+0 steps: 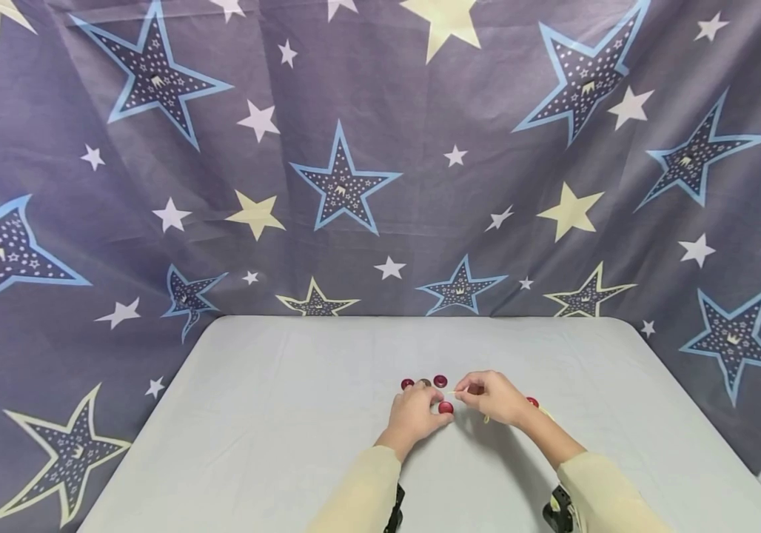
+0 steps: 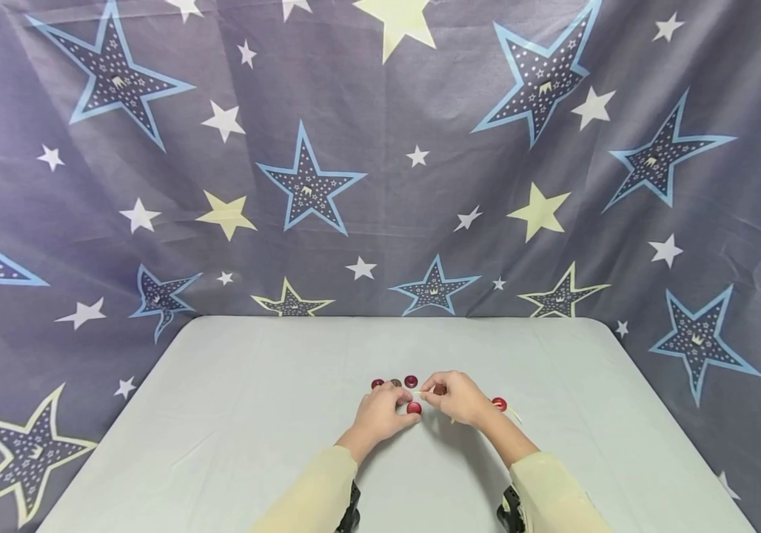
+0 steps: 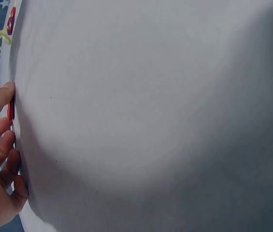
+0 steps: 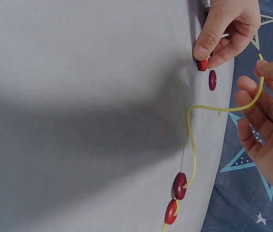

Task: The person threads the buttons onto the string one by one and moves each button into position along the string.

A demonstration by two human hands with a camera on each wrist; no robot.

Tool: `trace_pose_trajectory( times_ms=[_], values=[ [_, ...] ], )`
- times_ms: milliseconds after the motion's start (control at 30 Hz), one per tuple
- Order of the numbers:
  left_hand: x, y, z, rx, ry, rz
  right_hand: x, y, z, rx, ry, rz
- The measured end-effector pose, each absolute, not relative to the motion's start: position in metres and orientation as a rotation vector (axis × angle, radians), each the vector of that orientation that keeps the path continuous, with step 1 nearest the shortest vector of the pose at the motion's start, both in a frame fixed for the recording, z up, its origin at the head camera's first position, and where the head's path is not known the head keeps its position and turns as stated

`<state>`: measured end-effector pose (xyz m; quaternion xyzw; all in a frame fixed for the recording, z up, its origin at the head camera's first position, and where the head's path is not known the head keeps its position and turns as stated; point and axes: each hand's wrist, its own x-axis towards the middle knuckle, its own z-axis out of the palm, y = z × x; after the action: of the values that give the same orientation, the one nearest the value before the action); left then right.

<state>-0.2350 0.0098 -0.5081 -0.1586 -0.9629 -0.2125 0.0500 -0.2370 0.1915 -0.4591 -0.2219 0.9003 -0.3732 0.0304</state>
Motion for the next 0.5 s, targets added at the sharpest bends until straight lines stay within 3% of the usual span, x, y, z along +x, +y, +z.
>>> trace_pose_trajectory(
  times_ms=[500],
  values=[
    [-0.2385, 0.0061, -0.5075, -0.542, -2.923, -0.681, -0.2369, 0.1939, -0.4571, -0.693, 2.798, -1.136]
  ],
)
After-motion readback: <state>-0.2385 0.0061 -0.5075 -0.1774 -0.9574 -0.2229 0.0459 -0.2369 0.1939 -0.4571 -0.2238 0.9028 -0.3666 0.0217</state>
